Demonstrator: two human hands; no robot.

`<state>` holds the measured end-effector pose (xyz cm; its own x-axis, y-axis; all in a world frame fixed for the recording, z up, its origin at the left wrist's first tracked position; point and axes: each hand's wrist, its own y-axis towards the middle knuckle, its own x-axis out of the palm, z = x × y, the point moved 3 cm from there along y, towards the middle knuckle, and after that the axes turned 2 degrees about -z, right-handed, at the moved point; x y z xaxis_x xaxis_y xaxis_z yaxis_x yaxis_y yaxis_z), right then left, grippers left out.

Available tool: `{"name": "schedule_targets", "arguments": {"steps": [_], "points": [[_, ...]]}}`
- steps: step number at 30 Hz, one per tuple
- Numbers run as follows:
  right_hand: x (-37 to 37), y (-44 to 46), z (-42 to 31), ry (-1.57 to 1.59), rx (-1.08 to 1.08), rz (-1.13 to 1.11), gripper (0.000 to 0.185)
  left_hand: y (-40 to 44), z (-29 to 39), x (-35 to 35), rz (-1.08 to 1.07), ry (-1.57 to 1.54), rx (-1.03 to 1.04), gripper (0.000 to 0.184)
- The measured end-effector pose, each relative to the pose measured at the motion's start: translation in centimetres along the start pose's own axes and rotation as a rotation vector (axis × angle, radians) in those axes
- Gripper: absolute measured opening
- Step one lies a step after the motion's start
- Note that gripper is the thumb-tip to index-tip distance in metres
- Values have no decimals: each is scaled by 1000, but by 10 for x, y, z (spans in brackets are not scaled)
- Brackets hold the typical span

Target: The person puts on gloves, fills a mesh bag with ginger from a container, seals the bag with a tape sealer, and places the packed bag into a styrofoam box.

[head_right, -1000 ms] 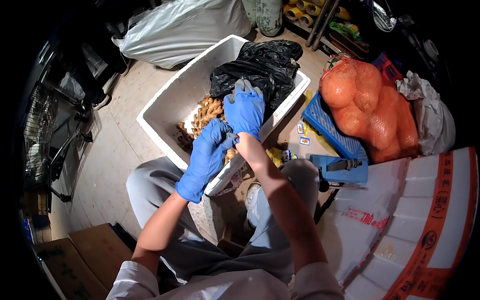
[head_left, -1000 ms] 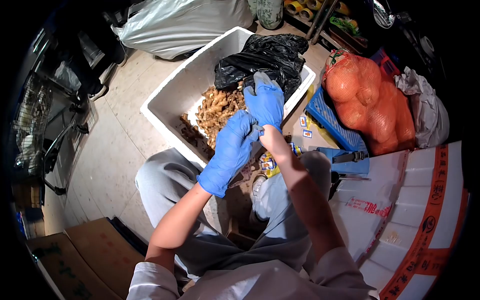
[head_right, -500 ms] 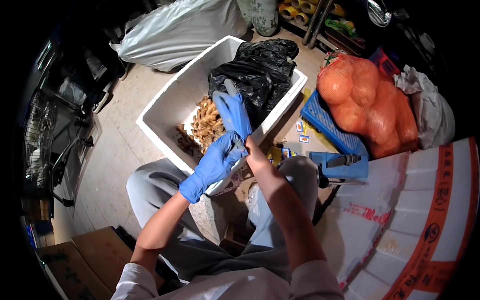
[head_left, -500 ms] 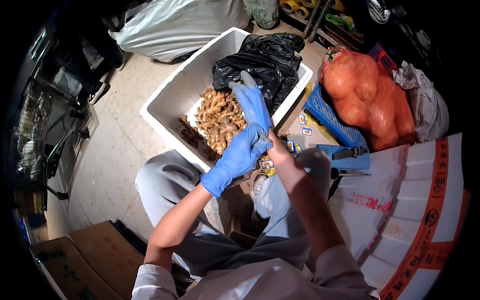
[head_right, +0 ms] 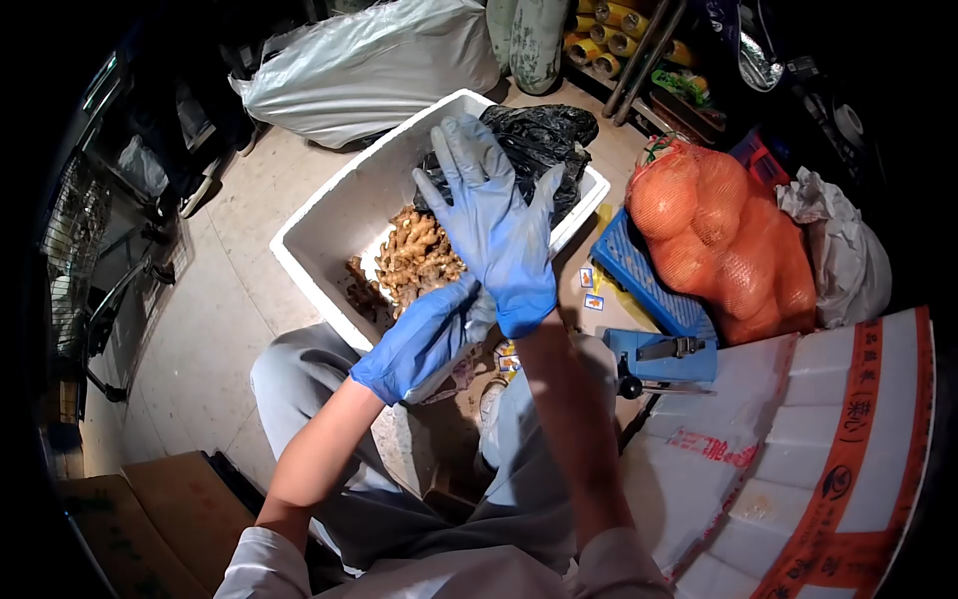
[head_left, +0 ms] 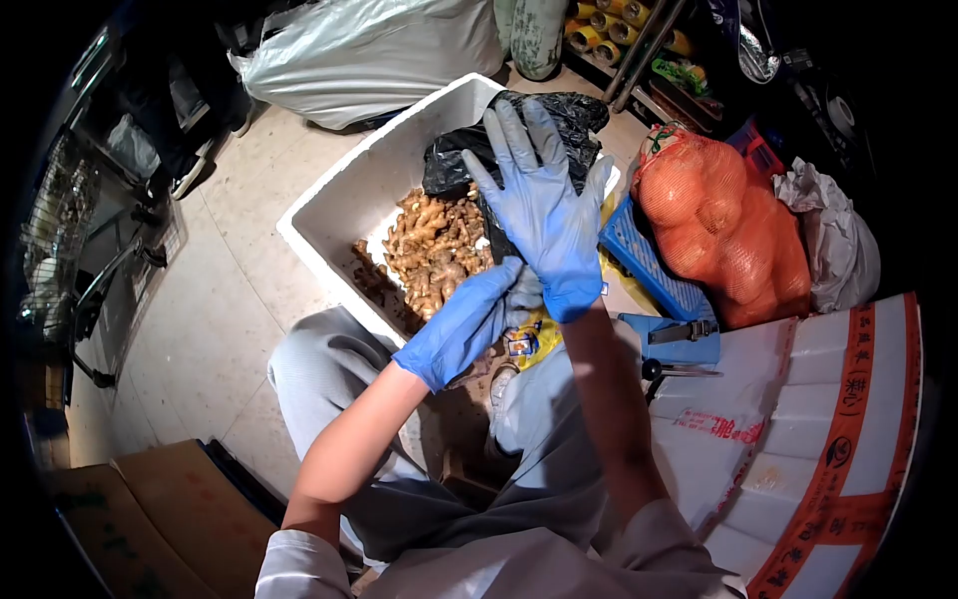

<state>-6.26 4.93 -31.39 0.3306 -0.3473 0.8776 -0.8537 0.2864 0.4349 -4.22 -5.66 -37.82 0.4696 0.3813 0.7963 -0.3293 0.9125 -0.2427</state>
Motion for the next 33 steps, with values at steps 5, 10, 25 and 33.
{"name": "schedule_targets", "arguments": {"steps": [5, 10, 25, 33], "points": [[17, -1, 18, 53, 86, -17, 87, -9, -2, 16, -45, -136, -83, 24], [33, -8, 18, 141, 99, 118, 88, -8, 3, 2, -187, -37, -54, 20], [-5, -7, 24, -34, 295, 95, 91, -2, 0, -8, -123, 822, -40, 20], [4, -13, 18, -559, 216, -98, 84, -20, 58, 14, 444, 837, 863, 30]]}}
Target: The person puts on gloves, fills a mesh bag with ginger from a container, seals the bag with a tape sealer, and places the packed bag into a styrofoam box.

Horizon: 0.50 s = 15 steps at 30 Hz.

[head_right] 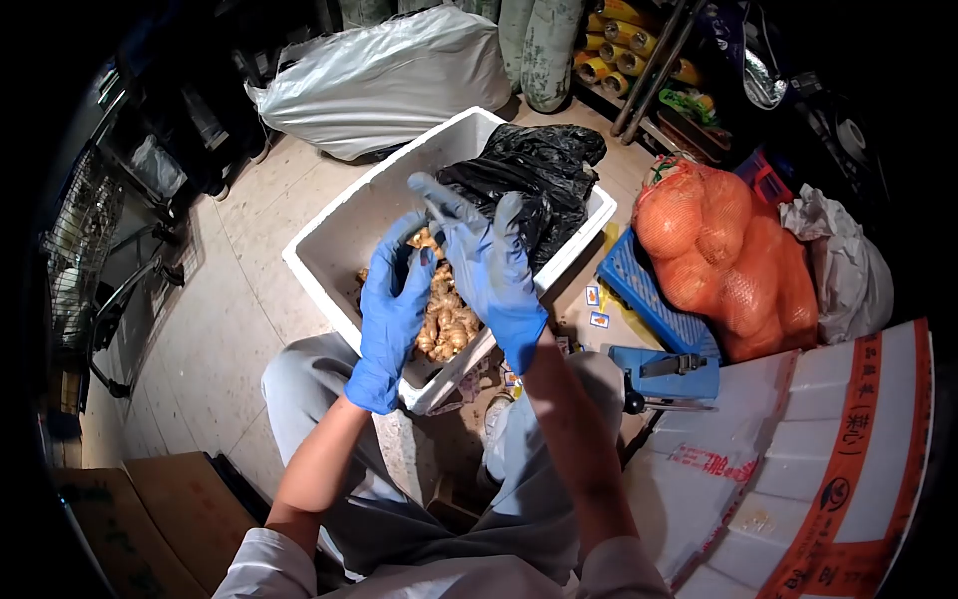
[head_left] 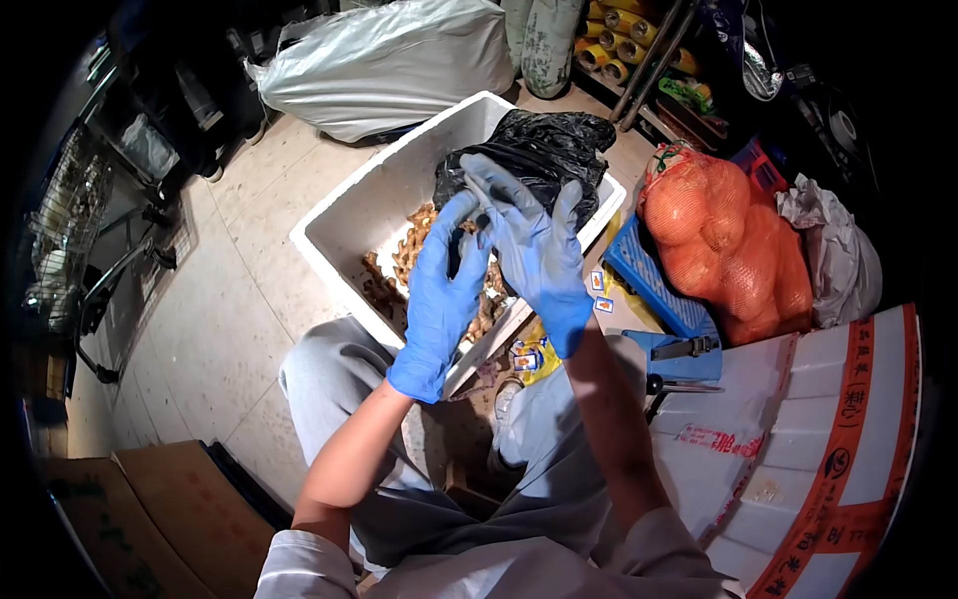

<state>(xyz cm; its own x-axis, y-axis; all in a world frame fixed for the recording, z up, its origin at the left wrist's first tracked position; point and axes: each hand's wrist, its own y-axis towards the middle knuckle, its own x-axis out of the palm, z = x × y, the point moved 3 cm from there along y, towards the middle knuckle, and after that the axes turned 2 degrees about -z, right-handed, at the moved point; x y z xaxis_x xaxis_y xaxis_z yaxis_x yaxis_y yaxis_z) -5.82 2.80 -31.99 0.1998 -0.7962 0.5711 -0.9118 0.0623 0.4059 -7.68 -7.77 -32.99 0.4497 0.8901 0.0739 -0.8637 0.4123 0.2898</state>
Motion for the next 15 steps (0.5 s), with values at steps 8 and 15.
{"name": "schedule_targets", "arguments": {"steps": [8, 15], "points": [[5, -15, 19, -993, -14, -54, 66, -3, -20, -4, -492, 98, -108, 32], [0, -13, 2, -1730, -222, 67, 102, 10, -9, -10, -304, -219, -265, 22]]}}
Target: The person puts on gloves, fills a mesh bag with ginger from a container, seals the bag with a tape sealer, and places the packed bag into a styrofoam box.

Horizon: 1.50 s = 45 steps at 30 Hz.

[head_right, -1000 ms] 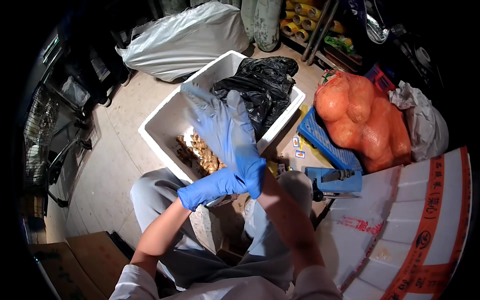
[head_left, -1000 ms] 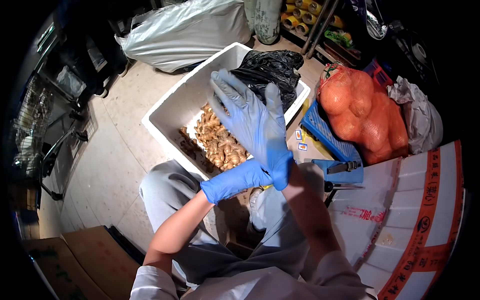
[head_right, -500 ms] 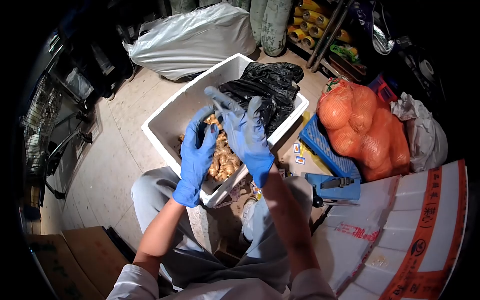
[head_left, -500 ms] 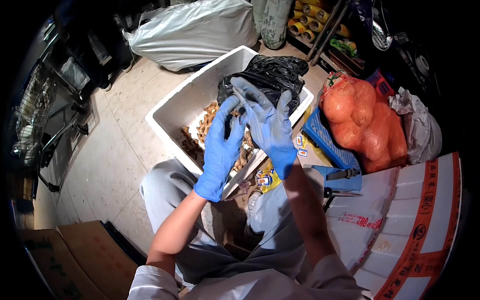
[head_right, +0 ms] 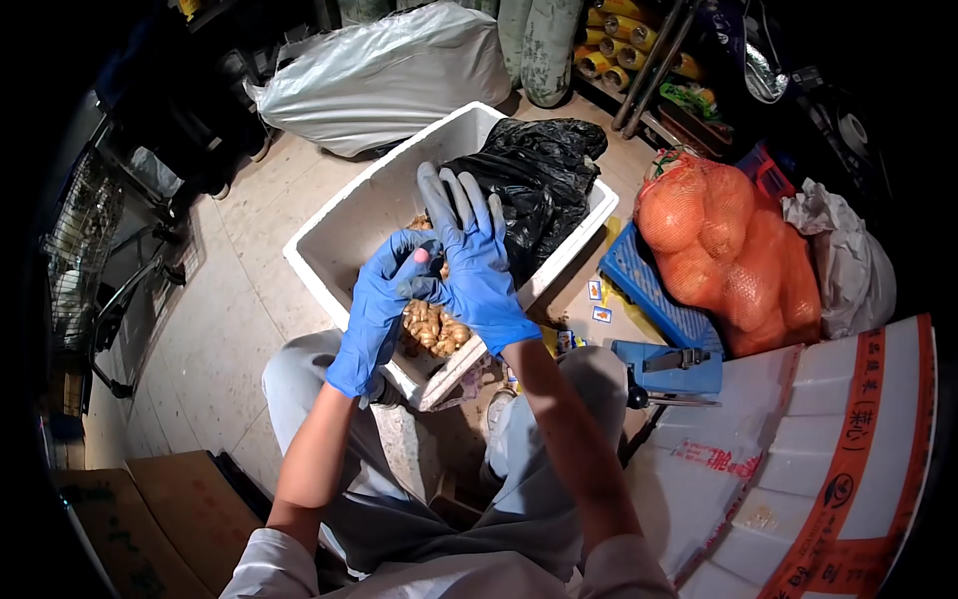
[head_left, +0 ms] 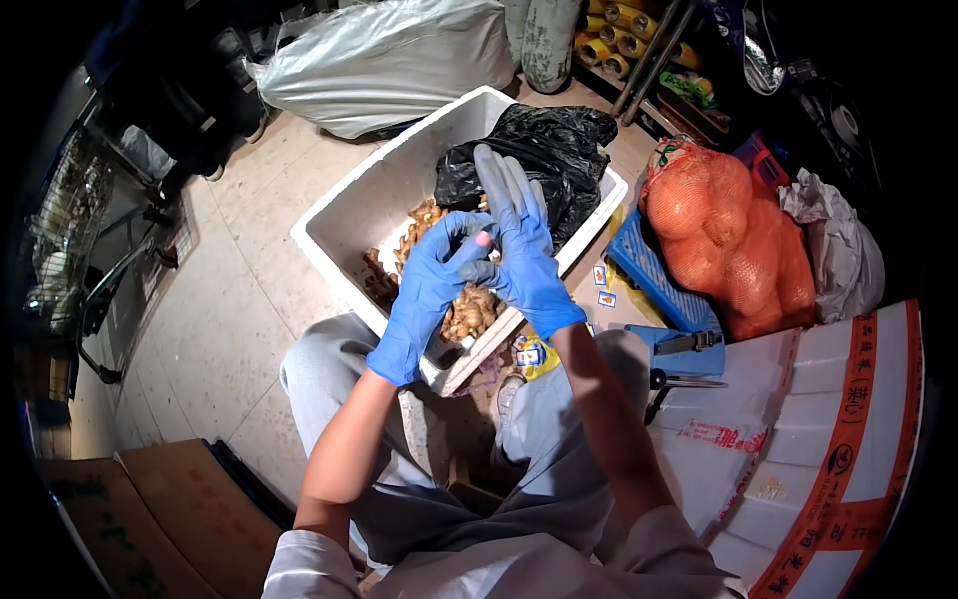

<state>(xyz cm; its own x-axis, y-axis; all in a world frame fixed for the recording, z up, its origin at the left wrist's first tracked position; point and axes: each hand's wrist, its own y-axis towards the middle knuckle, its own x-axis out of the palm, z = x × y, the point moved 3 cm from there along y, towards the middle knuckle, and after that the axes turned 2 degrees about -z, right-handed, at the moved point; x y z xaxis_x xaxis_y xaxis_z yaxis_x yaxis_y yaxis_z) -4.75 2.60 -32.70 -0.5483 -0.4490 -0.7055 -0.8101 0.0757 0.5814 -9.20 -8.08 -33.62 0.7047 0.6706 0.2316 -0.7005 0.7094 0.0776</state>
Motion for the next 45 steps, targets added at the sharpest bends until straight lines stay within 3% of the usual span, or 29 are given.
{"name": "schedule_targets", "arguments": {"steps": [1, 3, 5, 7, 11, 13, 14, 15, 16, 18, 19, 21, 23, 25, 26, 27, 30, 31, 32, 34, 35, 37, 38, 39, 41, 43, 45], "points": [[-2, 1, -2, 1, 1, 0, 102, -1, 3, -1, 0, 1, -1, 22], [-4, 1, -10, -150, -32, -133, 93, -4, 4, -1, -12, -126, -303, 14], [-2, 0, -10, -158, -15, -165, 97, -4, -1, -3, 23, -182, -311, 10], [-6, 0, -12, -108, -38, -159, 96, 2, -8, -9, -85, 5, -100, 9], [4, -8, -9, -26, 10, -210, 96, -2, -5, -8, -182, -51, -101, 11], [10, -12, -5, 151, 47, -229, 81, -4, -2, -9, -248, -60, -223, 12], [12, -12, -3, 175, 36, -227, 70, -3, -6, -8, -248, -60, -226, 12], [10, -19, -6, 178, 36, -227, 70, -1, -11, -8, -254, 37, -180, 11], [-1, -22, -19, 616, 74, -171, 59, 1, -14, -7, -258, 137, -133, 11], [5, -31, -19, 1056, 113, -107, 48, -1, -22, -1, -233, 43, -79, 13], [28, -45, 2, 1194, 357, -90, 47, -3, -20, 4, -195, 34, -44, 15], [36, -45, 8, 1316, 610, -75, 45, -6, -19, 9, -130, 77, -45, 19], [12, -8, -16, 1839, 343, 93, 53, -5, -17, 12, -62, 118, -47, 22], [10, -2, -14, 1848, 306, 93, 57, 0, -9, 4, 264, 15, 87, 24], [9, 0, -15, 1859, 263, 98, 60, 3, -7, 4, 269, 23, 144, 23], [6, 1, -16, 1860, 263, 97, 60, 3, -13, 2, 271, 24, 144, 23], [6, -3, -14, 1650, 240, 36, 57, -1, -19, 5, 42, 541, 117, 23], [7, -5, -12, 1603, 223, 29, 57, -1, -16, 6, 42, 541, 113, 23], [8, -6, -11, 1296, 187, -50, 57, -2, -17, 7, -3, 441, 36, 24], [10, -5, -18, 871, 135, 47, 63, -3, -23, 9, -45, 339, -40, 25], [8, -3, -18, 871, 133, 44, 63, -1, -27, 9, -14, 391, 19, 28], [5, -4, -13, 1453, 208, 97, 69, 0, -26, 12, 44, 497, 135, 33], [7, 0, -4, 1667, 375, 121, 73, 1, -19, 15, 20, 502, 240, 34], [7, 2, 4, 1764, 330, 153, 69, -1, -15, 19, 27, 498, 240, 34], [-4, 5, 8, 1977, 304, 244, 62, -5, -8, 20, 232, -106, 141, 32], [-9, 6, 8, 2057, 300, 324, 63, -6, -16, 13, 285, -71, 41, 29], [-11, 7, 6, 2253, 232, 334, 64, -3, -46, 14, 52, -22, -278, 26]]}}
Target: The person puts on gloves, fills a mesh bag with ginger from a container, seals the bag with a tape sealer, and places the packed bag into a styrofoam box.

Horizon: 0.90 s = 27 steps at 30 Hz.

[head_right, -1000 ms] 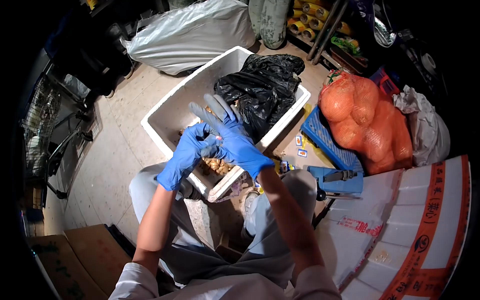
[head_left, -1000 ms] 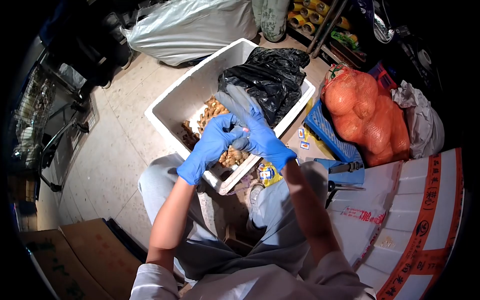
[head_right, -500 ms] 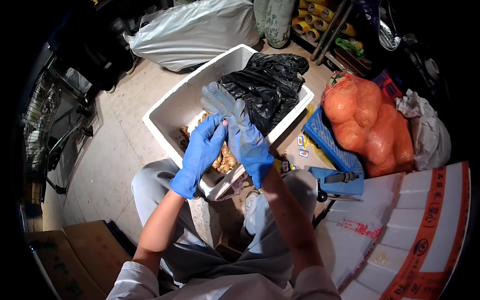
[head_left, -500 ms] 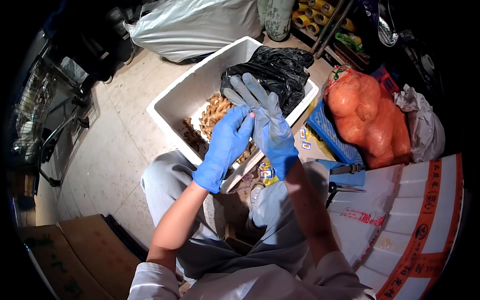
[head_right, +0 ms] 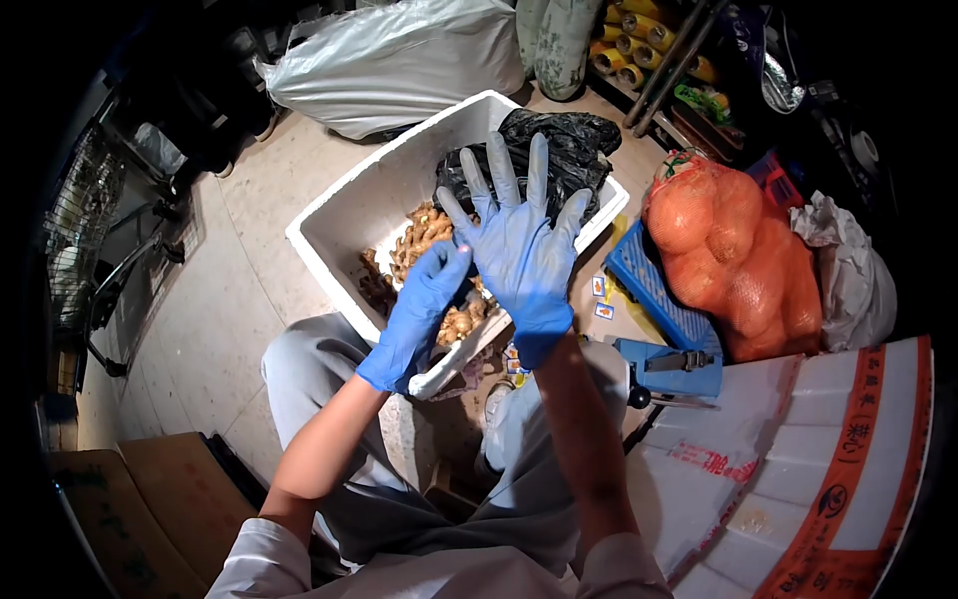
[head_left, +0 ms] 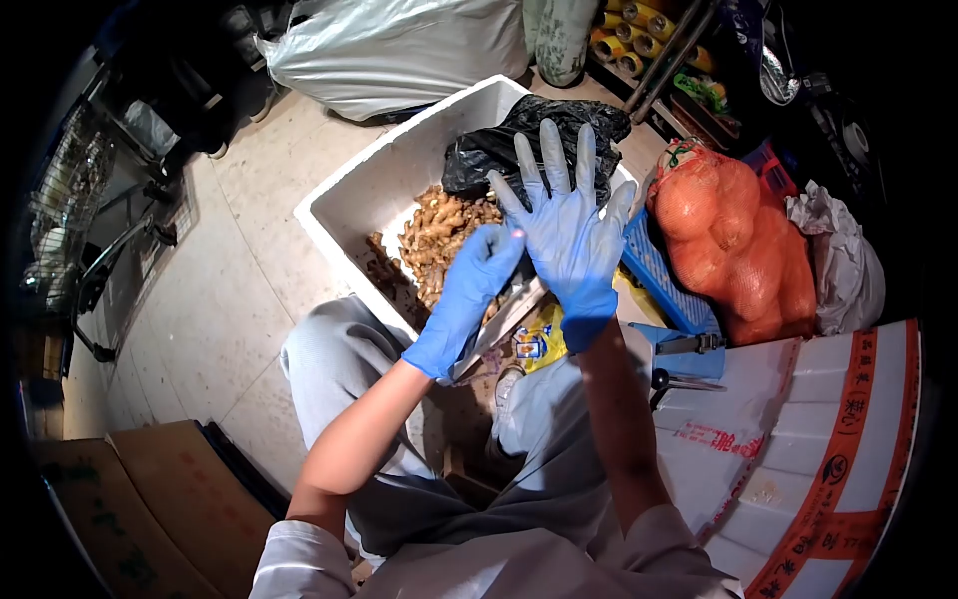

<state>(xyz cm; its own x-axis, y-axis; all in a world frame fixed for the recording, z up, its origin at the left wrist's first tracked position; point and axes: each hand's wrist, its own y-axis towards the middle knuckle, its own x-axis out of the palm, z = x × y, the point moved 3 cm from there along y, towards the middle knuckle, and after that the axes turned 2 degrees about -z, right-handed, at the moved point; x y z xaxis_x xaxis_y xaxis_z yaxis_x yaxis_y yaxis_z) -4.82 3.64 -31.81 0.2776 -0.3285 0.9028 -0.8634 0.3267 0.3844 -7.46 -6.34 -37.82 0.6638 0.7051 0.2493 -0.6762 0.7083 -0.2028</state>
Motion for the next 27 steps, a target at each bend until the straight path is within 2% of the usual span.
{"name": "schedule_targets", "arguments": {"steps": [1, 2, 6, 8, 10, 12, 14, 15, 16, 18, 19, 21, 22, 24, 26, 27], "points": [[-1, -1, 1, 36, 4, 22, 62, -8, 4, 13, -85, -211, 33, 21], [-1, -1, 1, 37, 5, 23, 62, -8, -1, 18, -82, -277, 5, 17], [-2, 0, -3, 99, 30, 95, 56, -4, -1, 14, -71, -62, 82, 11], [-5, 0, -6, 353, -6, 237, 52, -5, -4, 16, -89, -13, 93, 10], [-3, -4, -11, 401, 3, 289, 46, -15, -8, 30, -188, 67, 200, 12], [12, -8, -14, 142, 27, 145, 45, -15, -14, 32, -216, 91, 245, 13], [6, -6, -11, -42, 123, 120, 45, -14, -12, 28, -175, 318, 284, 7], [-2, -3, -13, -458, 93, 125, 44, -17, -15, 28, -171, -36, 174, 7], [-11, 0, -14, -872, 58, 126, 43, -20, -9, 28, -173, -33, 170, 7], [-33, 1, -12, -1544, -44, 283, 32, -27, 15, 21, 247, 626, 457, 10], [-37, 3, -13, -1780, 2, 291, 32, -33, 29, 27, 185, 627, 622, 16], [-45, 2, -14, -2013, 108, 309, 32, -34, 36, 34, 84, 660, 632, 18], [-52, -1, -13, -2010, 166, 319, 31, -35, 36, 38, -6, 682, 635, 20], [-63, -5, -11, -2262, 260, 271, 39, -27, 16, 36, -3, 749, 647, 19], [-86, -6, -10, -2386, 430, 284, 40, -21, 6, 28, -61, 589, 569, 17], [-92, -9, -9, -2383, 424, 296, 40, -18, 4, 26, -49, 626, 643, 15]]}}
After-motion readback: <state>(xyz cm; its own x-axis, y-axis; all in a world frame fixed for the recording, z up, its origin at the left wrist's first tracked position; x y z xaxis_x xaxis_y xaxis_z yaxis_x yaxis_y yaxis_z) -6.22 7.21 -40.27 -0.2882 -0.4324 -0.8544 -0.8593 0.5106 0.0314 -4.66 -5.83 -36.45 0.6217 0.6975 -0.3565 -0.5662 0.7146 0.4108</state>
